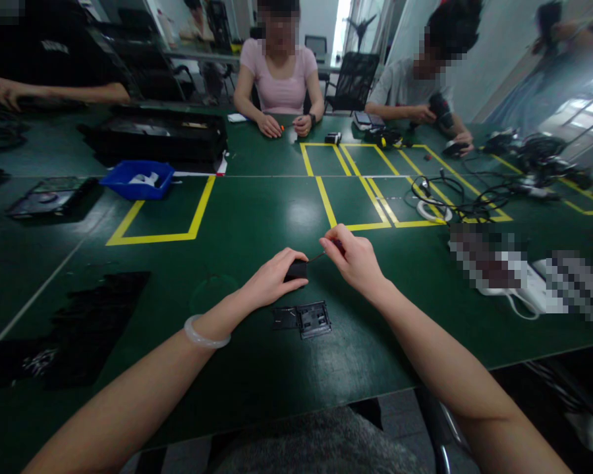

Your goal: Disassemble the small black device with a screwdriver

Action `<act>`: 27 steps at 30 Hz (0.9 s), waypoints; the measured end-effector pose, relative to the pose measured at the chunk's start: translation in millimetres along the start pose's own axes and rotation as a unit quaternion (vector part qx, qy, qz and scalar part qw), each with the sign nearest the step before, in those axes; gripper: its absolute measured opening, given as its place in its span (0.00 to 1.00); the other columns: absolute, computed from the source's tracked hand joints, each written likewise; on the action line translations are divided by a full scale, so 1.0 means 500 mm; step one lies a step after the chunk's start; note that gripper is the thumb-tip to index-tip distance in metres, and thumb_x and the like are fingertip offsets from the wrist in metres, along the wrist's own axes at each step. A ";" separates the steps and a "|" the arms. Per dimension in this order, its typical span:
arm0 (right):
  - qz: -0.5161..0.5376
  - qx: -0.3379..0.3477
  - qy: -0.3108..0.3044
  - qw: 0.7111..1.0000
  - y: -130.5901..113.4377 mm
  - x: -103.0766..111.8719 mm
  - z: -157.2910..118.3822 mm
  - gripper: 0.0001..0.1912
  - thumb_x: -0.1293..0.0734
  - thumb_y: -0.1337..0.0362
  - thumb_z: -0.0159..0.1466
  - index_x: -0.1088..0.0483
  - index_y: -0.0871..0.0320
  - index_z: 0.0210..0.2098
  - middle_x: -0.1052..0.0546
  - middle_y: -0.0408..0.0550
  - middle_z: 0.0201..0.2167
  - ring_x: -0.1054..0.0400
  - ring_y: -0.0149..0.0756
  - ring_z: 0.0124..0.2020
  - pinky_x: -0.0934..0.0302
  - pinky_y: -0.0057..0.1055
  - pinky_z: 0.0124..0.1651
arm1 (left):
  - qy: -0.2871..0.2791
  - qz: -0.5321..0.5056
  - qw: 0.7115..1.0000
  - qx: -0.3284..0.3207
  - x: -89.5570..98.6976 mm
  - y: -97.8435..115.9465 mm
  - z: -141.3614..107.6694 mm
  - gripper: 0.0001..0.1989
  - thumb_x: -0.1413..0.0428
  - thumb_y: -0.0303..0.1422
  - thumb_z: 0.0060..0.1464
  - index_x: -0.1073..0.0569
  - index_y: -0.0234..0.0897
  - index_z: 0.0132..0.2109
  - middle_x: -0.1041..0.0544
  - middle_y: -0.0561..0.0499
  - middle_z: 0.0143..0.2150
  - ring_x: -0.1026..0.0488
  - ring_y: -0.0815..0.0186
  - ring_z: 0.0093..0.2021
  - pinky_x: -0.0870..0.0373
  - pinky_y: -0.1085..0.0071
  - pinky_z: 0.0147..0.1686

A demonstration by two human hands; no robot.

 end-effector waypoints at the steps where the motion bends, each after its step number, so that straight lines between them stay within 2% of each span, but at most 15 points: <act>1: 0.004 0.001 -0.002 1.000 -0.001 0.000 0.000 0.09 0.41 0.57 0.71 0.35 0.54 0.38 0.29 0.42 0.25 0.34 0.32 0.25 0.45 0.28 0.31 | 0.000 0.000 1.000 0.000 0.000 0.000 0.000 0.17 0.42 0.39 0.61 0.34 0.41 0.54 0.28 0.46 0.52 0.28 0.56 0.53 0.31 0.58 0.54; 6: 0.020 0.003 0.002 1.000 -0.003 0.001 -0.004 0.09 0.43 0.62 0.70 0.35 0.55 0.47 0.26 0.45 0.30 0.30 0.35 0.29 0.42 0.29 0.34 | 0.002 0.001 1.000 -0.004 0.002 0.003 0.000 0.16 0.42 0.38 0.61 0.34 0.41 0.54 0.29 0.47 0.51 0.28 0.57 0.53 0.32 0.60 0.54; 12: 0.017 -0.003 0.002 1.000 0.001 0.002 -0.008 0.10 0.42 0.57 0.71 0.34 0.54 0.39 0.26 0.44 0.27 0.31 0.34 0.28 0.42 0.28 0.33 | 0.000 0.003 1.000 -0.004 0.000 0.001 0.000 0.17 0.42 0.38 0.61 0.34 0.41 0.54 0.29 0.47 0.51 0.28 0.57 0.53 0.32 0.60 0.53; 19: 0.020 0.009 -0.002 1.000 -0.005 0.005 -0.011 0.09 0.44 0.61 0.71 0.33 0.56 0.41 0.24 0.47 0.29 0.28 0.35 0.29 0.41 0.28 0.34 | 0.000 0.003 1.000 -0.001 0.000 0.000 0.000 0.17 0.42 0.38 0.61 0.34 0.41 0.54 0.29 0.47 0.51 0.28 0.57 0.52 0.32 0.60 0.53; 27: 0.029 -0.029 -0.004 0.999 0.011 0.002 -0.008 0.08 0.42 0.60 0.70 0.34 0.55 0.43 0.25 0.44 0.28 0.31 0.34 0.27 0.42 0.28 0.34 | -0.005 0.002 1.000 0.003 -0.001 -0.001 0.002 0.17 0.41 0.38 0.61 0.34 0.40 0.54 0.29 0.46 0.51 0.29 0.56 0.53 0.32 0.59 0.54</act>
Point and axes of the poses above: each hand's wrist, its own z-axis towards the middle knuckle, its own x-axis out of the back of the hand, y = z × x, the point moved 10 cm from there along z, towards the middle knuckle
